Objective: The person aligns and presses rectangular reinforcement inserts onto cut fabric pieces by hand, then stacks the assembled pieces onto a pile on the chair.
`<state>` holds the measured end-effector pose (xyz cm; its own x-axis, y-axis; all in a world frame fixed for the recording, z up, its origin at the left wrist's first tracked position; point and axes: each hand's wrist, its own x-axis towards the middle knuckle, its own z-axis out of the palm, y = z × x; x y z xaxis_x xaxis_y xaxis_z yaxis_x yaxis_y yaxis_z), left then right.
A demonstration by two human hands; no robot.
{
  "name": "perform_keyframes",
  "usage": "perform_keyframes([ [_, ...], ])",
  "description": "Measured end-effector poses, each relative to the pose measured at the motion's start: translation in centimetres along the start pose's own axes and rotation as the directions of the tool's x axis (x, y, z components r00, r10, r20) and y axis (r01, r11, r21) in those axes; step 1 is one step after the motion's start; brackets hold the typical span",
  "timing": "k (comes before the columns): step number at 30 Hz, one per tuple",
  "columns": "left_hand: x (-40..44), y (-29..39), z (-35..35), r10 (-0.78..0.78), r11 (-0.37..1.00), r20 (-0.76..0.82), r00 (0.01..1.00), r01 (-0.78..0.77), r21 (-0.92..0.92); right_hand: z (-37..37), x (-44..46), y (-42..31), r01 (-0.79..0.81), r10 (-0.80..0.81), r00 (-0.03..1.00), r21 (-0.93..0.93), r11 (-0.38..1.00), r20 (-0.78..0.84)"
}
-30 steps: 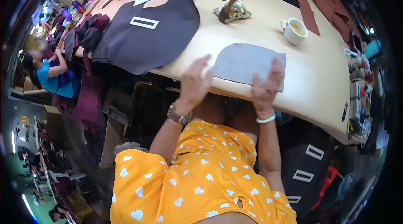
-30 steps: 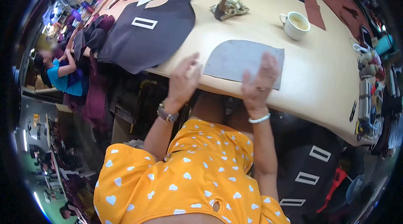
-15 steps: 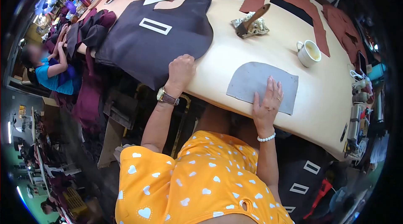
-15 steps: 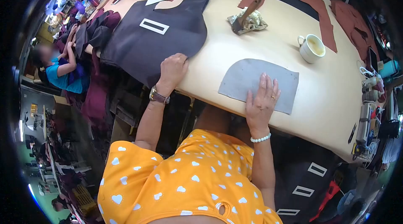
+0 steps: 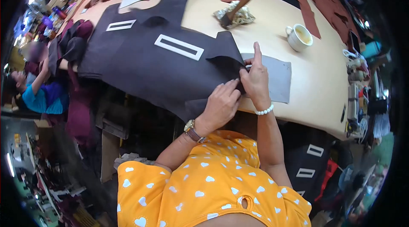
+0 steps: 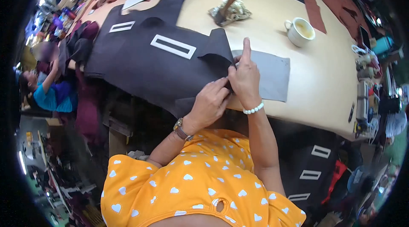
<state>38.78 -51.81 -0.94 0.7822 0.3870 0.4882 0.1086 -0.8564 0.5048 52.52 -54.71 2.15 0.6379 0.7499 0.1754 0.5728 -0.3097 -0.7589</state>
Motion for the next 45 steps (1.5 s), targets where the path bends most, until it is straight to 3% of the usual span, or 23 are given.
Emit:
perform_keyframes([
  [5,0.3,5.0,4.8,0.138,0.966,0.072,0.988,-0.118,-0.228,-4.2,-1.1,5.7,-0.058,0.002,0.963,-0.199,0.978,-0.271],
  [8,0.3,7.2,5.1,0.184,0.905,0.132,0.974,-0.116,-0.408,-7.7,-1.7,8.8,-0.129,0.065,0.947,-0.189,0.973,-0.315],
  [11,1.0,6.4,3.1,0.154,0.946,0.125,0.98,-0.11,-0.305,-10.6,-2.2,11.8,-0.125,0.04,0.933,-0.219,0.968,-0.357],
  [18,0.6,-0.6,-0.4,-0.113,0.974,0.083,0.99,0.094,0.206,-14.5,-0.9,15.5,-0.035,-0.038,0.966,-0.276,0.961,-0.257],
  [21,0.5,-1.8,-1.3,-0.148,0.956,0.085,0.985,0.12,0.27,-15.7,0.1,17.0,0.047,-0.134,0.966,-0.357,0.933,-0.221],
  [30,0.7,-1.4,-0.4,-0.211,0.951,0.141,0.967,0.17,0.256,-17.1,0.4,18.0,-0.046,-0.036,0.975,-0.356,0.933,-0.219],
  [33,0.4,-1.1,0.1,-0.207,0.94,0.19,0.96,0.141,0.31,-16.8,0.2,17.1,-0.204,0.046,0.949,-0.496,0.844,-0.313],
  [36,0.1,-0.9,0.5,-0.205,0.933,0.192,0.96,0.133,0.334,-17.0,1.8,19.7,-0.193,-0.184,0.864,-0.646,0.738,-0.468],
  [37,0.1,-0.9,0.5,-0.206,0.933,0.188,0.96,0.135,0.333,-17.5,2.7,20.9,-0.221,-0.157,0.861,-0.633,0.742,-0.485],
  [40,0.2,-1.0,0.7,-0.198,0.932,0.159,0.967,0.136,0.336,-17.7,6.0,19.2,-0.121,-0.295,0.77,-0.584,0.803,-0.565],
  [41,0.1,-1.0,0.7,-0.195,0.931,0.151,0.969,0.134,0.339,-17.7,7.0,17.4,0.005,-0.325,0.797,-0.533,0.846,-0.51],
  [45,0.2,-1.0,0.8,-0.18,0.929,0.123,0.976,0.127,0.349,-15.5,10.0,13.2,-0.012,-0.204,0.959,-0.754,0.657,-0.194],
])
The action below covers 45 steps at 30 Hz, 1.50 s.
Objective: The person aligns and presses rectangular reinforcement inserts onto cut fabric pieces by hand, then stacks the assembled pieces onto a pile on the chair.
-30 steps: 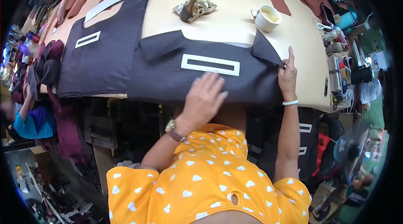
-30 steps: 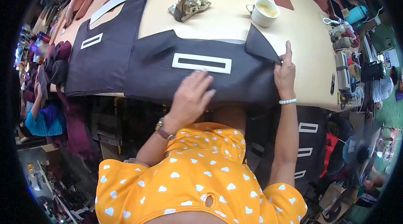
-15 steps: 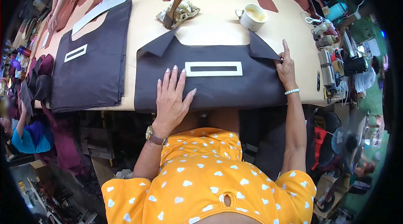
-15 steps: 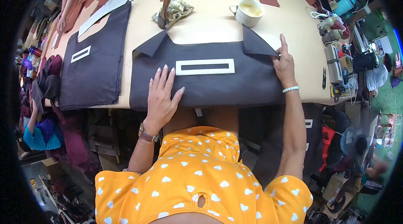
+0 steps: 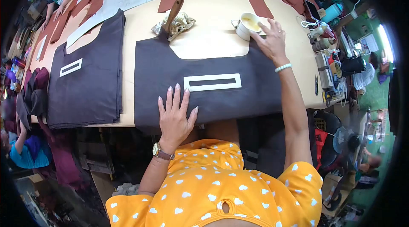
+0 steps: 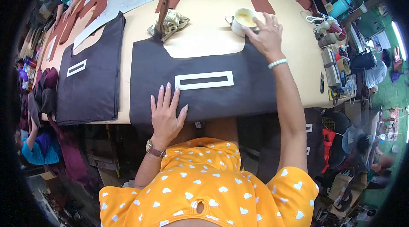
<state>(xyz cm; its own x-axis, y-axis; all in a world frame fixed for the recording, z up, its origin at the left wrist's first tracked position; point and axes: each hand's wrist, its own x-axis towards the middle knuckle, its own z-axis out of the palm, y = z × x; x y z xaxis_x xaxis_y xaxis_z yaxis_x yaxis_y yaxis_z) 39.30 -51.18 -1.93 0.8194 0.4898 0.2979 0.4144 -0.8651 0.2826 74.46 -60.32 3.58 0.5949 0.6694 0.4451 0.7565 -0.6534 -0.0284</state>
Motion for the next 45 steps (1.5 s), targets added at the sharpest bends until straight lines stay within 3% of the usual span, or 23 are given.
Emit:
perform_keyframes([
  [2,0.0,0.0,0.0,-0.005,1.0,-0.013,1.0,0.005,0.0,0.3,1.3,-1.9,0.008,0.008,0.993,-0.132,0.991,0.121],
  [9,0.0,-0.1,0.2,-0.017,1.0,-0.049,0.999,0.016,-0.022,0.9,4.6,-3.5,-0.075,0.159,0.906,-0.221,0.972,0.391],
  [12,0.0,-0.1,0.3,-0.017,0.999,-0.06,0.998,0.015,-0.03,-1.5,4.6,-3.6,-0.106,0.126,0.954,-0.087,0.991,0.274],
  [15,0.0,-0.2,0.3,-0.012,0.999,-0.068,0.998,0.01,-0.034,-2.0,3.5,-2.9,-0.04,0.057,0.994,-0.169,0.985,0.097],
  [22,-0.1,-0.2,0.4,-0.004,1.0,-0.079,0.997,0.002,-0.027,-3.1,1.3,-3.0,0.052,0.018,0.966,-0.263,0.963,0.256],
  [26,-0.2,-0.3,0.7,-0.007,1.0,-0.086,0.996,0.005,-0.028,-4.6,-2.1,-5.1,0.141,-0.101,0.964,-0.148,0.979,0.247],
  [29,-0.2,-0.2,0.6,-0.008,1.0,-0.088,0.996,0.005,-0.027,-5.3,-7.0,-6.6,0.215,-0.23,0.948,0.087,0.973,0.219],
  [35,-0.2,-0.3,0.9,0.0,1.0,-0.101,0.995,-0.003,-0.025,-3.1,-14.8,-7.7,-0.158,-0.006,0.941,0.453,0.877,0.339],
  [36,-0.2,-0.3,0.8,0.002,1.0,-0.102,0.995,-0.005,-0.023,-2.8,-15.0,-7.5,-0.15,-0.038,0.936,0.495,0.856,0.35],
  [39,-0.2,-0.4,0.9,0.014,1.0,-0.106,0.994,-0.015,-0.014,-4.0,-15.3,-9.7,-0.178,0.062,0.884,0.211,0.961,0.464],
  [45,-0.3,-0.5,1.1,0.03,1.0,-0.112,0.993,-0.03,0.001,-2.9,-15.3,-10.2,0.092,0.003,0.946,-0.277,0.956,0.324],
])
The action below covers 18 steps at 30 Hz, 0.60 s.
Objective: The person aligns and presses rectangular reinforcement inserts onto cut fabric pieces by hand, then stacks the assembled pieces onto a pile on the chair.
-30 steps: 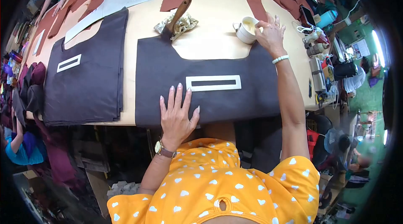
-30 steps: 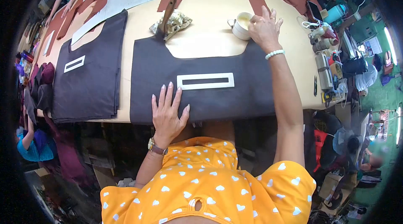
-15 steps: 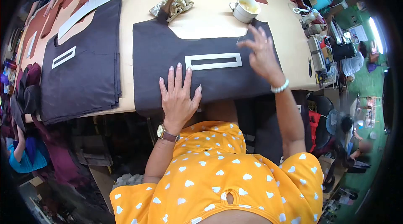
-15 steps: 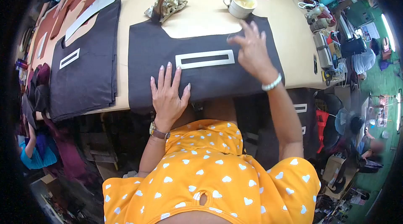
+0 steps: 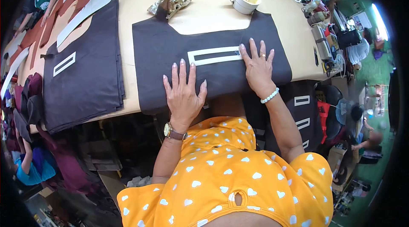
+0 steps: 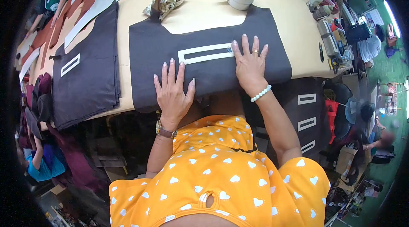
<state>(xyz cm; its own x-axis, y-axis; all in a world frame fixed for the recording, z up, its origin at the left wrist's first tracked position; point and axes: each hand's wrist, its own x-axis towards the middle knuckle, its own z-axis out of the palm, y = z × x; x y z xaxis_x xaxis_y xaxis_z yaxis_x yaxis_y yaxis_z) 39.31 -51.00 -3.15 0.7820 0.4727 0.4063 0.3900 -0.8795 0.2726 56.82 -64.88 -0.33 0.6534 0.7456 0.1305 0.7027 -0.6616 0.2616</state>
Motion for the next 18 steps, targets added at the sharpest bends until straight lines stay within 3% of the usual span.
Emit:
perform_keyframes([
  [3,0.0,0.0,0.0,0.004,1.0,0.005,1.0,-0.004,-0.001,-0.6,-0.5,-1.4,0.002,-0.004,1.0,-0.168,0.986,-0.014],
  [10,0.0,0.0,-0.1,0.0,1.0,0.014,1.0,0.0,-0.004,-1.7,-1.5,-2.9,0.08,-0.09,0.992,-0.108,0.991,-0.09],
  [18,0.0,0.1,-0.1,-0.006,1.0,0.023,1.0,0.006,0.005,-0.7,0.7,-0.4,0.064,-0.041,0.995,-0.278,0.958,0.09],
])
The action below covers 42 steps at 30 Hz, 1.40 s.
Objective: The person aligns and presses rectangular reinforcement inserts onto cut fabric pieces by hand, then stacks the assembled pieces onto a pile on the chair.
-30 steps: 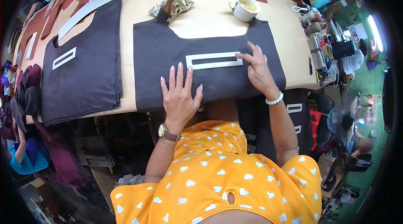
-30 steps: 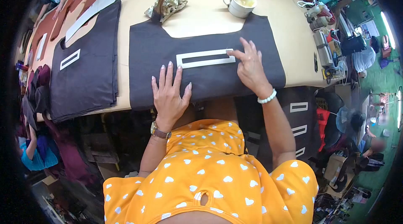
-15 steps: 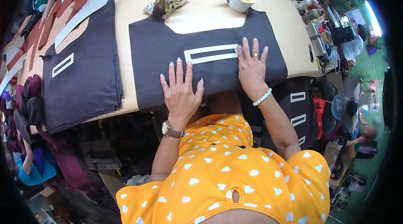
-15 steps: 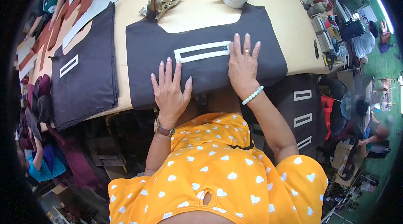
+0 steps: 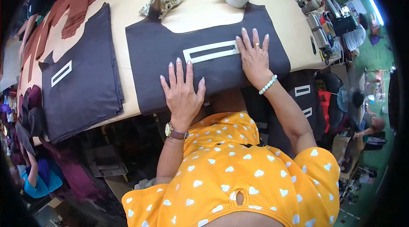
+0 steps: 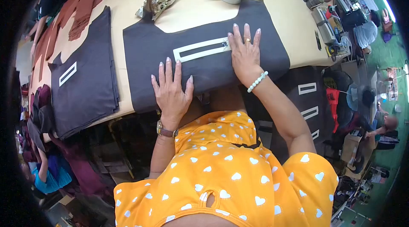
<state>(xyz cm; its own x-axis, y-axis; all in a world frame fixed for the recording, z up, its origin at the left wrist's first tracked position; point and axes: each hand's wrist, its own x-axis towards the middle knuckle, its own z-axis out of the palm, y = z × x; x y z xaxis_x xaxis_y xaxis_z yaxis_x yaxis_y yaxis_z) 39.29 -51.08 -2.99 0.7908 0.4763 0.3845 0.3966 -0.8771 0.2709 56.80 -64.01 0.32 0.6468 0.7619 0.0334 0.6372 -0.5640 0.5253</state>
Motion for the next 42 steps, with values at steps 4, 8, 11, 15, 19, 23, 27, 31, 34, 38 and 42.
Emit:
perform_keyframes([
  [4,0.0,-0.2,-0.3,0.014,1.0,0.011,1.0,-0.014,-0.021,-0.3,-0.2,0.2,0.033,-0.03,0.998,-0.044,0.998,0.057],
  [8,0.2,-1.6,-1.8,-0.018,0.979,0.021,1.0,0.022,-0.201,-0.8,-0.7,-0.5,0.063,-0.059,0.996,-0.061,0.996,0.062],
  [11,0.5,-3.2,-3.0,-0.059,0.976,-0.04,0.997,0.049,-0.213,-1.5,-0.7,-1.4,0.077,-0.072,0.995,-0.066,0.995,0.068],
  [15,0.5,-5.3,-3.5,-0.115,0.975,-0.09,0.989,0.095,-0.202,-2.4,-0.4,-2.7,0.09,-0.086,0.994,-0.05,0.995,0.067],
  [19,0.4,-6.2,-3.8,-0.149,0.972,-0.119,0.982,0.124,-0.199,-2.8,0.0,-4.3,0.125,-0.123,0.992,-0.03,0.992,0.038],
  [23,0.2,-6.5,-4.0,-0.172,0.971,-0.135,0.976,0.145,-0.192,-4.1,0.3,-5.8,0.164,-0.163,0.986,-0.022,0.986,0.035],
  [27,-0.2,-6.8,-4.2,-0.156,0.976,-0.15,0.976,0.129,-0.177,-4.7,0.7,-7.4,0.203,-0.203,0.979,0.025,0.979,-0.005],
  [31,-0.6,-7.2,-4.6,-0.165,0.977,-0.164,0.972,0.138,-0.162,-5.0,1.0,-8.8,0.235,-0.227,0.97,0.087,0.968,-0.092],
  [34,-0.7,-7.3,-5.0,-0.181,0.976,-0.154,0.971,0.159,-0.15,-5.1,1.2,-9.3,0.251,-0.24,0.964,0.088,0.964,-0.115],
  [38,-0.9,-6.8,-5.5,-0.209,0.973,-0.128,0.969,0.194,-0.123,-5.2,1.1,-9.2,0.29,-0.27,0.953,0.152,0.945,-0.138],
  [42,-1.6,-6.9,-5.2,-0.232,0.971,-0.1,0.968,0.237,0.04,-4.3,0.7,-8.5,0.381,-0.335,0.922,0.291,0.878,-0.194],
])
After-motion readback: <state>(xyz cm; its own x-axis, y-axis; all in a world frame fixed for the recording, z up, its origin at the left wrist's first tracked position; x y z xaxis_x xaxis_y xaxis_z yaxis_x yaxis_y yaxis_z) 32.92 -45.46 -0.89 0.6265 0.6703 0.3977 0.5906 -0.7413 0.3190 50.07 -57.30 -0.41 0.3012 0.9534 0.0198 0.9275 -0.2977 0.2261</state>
